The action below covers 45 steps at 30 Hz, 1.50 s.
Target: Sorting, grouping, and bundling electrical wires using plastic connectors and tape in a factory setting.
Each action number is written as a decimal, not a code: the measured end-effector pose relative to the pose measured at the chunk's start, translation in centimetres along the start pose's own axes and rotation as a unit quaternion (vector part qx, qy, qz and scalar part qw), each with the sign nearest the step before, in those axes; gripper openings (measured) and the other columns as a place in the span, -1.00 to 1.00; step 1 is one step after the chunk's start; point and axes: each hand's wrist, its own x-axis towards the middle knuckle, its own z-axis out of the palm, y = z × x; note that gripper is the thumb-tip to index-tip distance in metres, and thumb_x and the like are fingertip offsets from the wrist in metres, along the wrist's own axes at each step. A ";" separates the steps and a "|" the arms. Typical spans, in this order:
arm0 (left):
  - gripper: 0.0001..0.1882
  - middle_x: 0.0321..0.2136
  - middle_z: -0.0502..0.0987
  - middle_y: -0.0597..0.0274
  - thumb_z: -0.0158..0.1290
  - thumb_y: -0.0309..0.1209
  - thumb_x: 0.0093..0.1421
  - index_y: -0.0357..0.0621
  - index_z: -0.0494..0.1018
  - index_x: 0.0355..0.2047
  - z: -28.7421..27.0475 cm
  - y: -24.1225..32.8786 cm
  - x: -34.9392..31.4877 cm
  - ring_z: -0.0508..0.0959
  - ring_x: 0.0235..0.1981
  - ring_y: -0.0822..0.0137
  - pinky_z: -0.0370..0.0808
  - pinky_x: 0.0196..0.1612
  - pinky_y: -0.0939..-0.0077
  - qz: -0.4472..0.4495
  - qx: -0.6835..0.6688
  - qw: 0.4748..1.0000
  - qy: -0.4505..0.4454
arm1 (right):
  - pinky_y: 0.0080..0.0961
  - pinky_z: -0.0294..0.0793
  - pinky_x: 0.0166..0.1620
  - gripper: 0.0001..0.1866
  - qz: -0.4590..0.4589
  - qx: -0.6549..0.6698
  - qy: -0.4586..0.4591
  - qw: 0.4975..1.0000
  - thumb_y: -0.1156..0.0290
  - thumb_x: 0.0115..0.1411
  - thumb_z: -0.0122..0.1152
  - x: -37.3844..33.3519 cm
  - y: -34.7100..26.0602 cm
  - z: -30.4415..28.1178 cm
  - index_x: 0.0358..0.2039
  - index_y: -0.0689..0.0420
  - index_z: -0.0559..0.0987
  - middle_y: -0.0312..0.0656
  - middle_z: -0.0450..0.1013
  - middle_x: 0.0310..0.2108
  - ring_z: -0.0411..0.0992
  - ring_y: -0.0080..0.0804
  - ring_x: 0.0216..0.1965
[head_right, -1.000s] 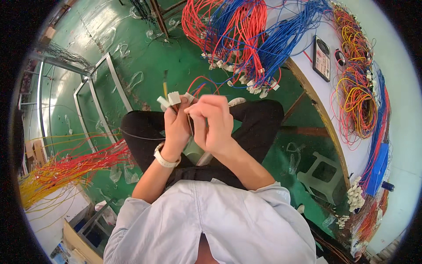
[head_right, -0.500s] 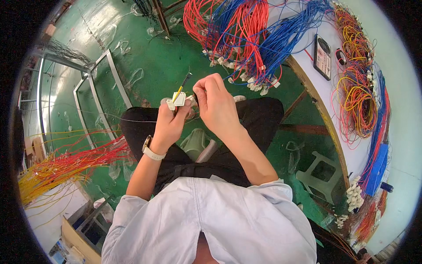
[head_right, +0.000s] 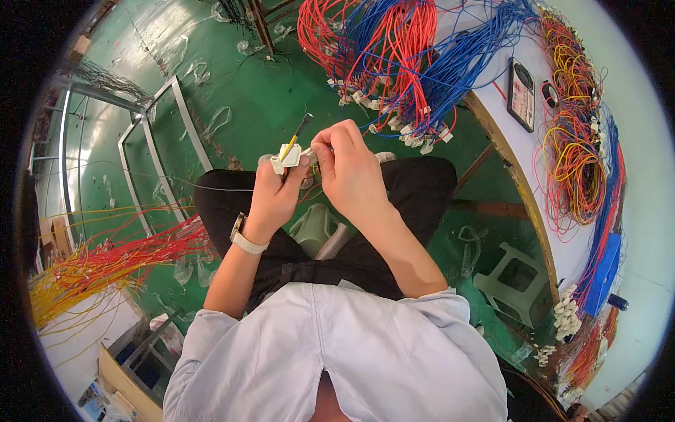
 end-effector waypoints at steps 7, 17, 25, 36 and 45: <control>-0.85 -0.65 0.45 0.11 0.00 -0.44 0.20 -0.32 0.44 -0.38 -0.1 0.6 0.0 0.41 -0.66 0.30 0.32 -0.55 0.45 0.025 0.022 0.999 -0.031 | -0.34 0.37 -0.45 -0.90 0.011 0.022 0.012 1.000 0.49 0.20 0.09 0.3 0.0 -0.2 -0.37 0.24 0.39 -0.08 0.35 -0.36 0.41 -0.10 -0.46; -0.87 -0.63 0.45 0.07 0.02 -0.46 0.15 -0.32 0.44 -0.38 -0.4 1.2 0.1 0.41 -0.66 0.23 0.32 -0.55 0.42 0.006 0.023 0.998 -0.054 | -0.39 0.39 -0.50 -0.91 0.014 0.030 0.044 0.998 0.50 0.19 0.11 -0.4 -1.0 0.1 -0.37 0.23 0.40 -0.12 0.36 -0.39 0.42 -0.16 -0.53; -0.89 -0.58 0.46 0.10 0.09 -0.51 0.11 -0.31 0.42 -0.40 -1.6 0.8 0.9 0.44 -0.61 0.22 0.34 -0.51 0.42 0.083 0.023 0.989 -0.124 | -0.55 0.45 -0.48 -0.89 0.050 0.117 -0.005 0.992 0.58 0.14 0.08 -0.2 -0.9 -0.6 -0.29 0.27 0.41 -0.14 0.40 -0.38 0.46 -0.41 -0.53; -0.91 -0.65 0.45 0.26 0.06 -0.53 0.16 -0.33 0.44 -0.42 -2.1 0.0 0.0 0.36 -0.63 0.52 0.29 -0.55 0.57 0.026 -0.074 0.987 -0.138 | -0.79 0.29 -0.55 -0.84 0.088 0.297 -0.040 0.950 0.68 0.14 -0.12 -1.6 0.5 -0.1 -0.25 0.26 0.37 -0.23 0.44 -0.32 0.31 -0.78 -0.58; -0.94 -0.57 0.49 0.24 0.05 -0.56 0.14 -0.32 0.46 -0.38 -2.8 0.6 0.1 0.42 -0.57 0.48 0.34 -0.50 0.58 0.032 -0.109 0.986 -0.125 | -0.66 0.41 -0.48 -0.73 -0.007 0.172 0.024 0.985 0.68 -0.09 -0.01 -1.8 -1.4 0.9 -0.32 0.20 0.49 -0.14 0.39 -0.18 0.41 -0.56 -0.50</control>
